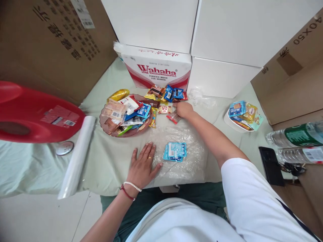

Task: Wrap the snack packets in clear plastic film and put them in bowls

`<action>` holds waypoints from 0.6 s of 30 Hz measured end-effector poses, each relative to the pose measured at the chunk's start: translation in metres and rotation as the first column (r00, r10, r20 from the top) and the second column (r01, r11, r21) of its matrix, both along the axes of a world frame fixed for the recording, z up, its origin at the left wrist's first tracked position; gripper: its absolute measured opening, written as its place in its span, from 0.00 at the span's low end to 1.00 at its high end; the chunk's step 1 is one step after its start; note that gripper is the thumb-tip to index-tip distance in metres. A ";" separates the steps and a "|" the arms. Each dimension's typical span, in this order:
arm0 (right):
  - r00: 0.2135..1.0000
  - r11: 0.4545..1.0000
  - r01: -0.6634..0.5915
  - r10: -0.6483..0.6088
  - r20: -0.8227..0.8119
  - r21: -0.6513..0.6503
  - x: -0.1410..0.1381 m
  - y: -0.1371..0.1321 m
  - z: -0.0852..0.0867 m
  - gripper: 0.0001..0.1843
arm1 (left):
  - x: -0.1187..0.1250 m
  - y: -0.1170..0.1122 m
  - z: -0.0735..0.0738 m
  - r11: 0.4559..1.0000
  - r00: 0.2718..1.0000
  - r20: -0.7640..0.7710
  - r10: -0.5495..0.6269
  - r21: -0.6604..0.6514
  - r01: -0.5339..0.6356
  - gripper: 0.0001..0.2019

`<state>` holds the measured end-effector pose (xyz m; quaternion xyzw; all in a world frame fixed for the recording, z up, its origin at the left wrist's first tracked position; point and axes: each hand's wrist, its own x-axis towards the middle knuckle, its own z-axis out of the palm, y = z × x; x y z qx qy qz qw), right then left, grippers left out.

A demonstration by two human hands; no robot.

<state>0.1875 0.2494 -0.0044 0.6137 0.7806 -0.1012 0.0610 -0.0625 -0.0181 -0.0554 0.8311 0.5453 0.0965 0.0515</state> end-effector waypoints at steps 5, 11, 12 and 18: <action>0.993 0.996 0.058 -0.064 0.095 0.068 0.001 0.005 0.002 0.26 | -0.001 0.000 0.001 1.000 1.000 0.008 -0.009 0.016 0.009 0.36; 0.977 0.965 0.187 -0.203 0.070 0.184 0.004 0.017 0.000 0.29 | -0.002 0.000 0.000 1.000 1.000 0.020 -0.009 0.022 0.008 0.36; 0.977 0.968 0.182 -0.198 0.075 0.175 0.002 0.021 -0.002 0.30 | -0.002 0.000 -0.001 1.000 1.000 0.020 -0.006 0.023 0.006 0.35; 0.980 0.992 0.031 -0.053 0.190 0.119 -0.010 0.043 -0.005 0.26 | -0.003 0.001 -0.001 1.000 1.000 0.021 -0.006 0.029 0.005 0.35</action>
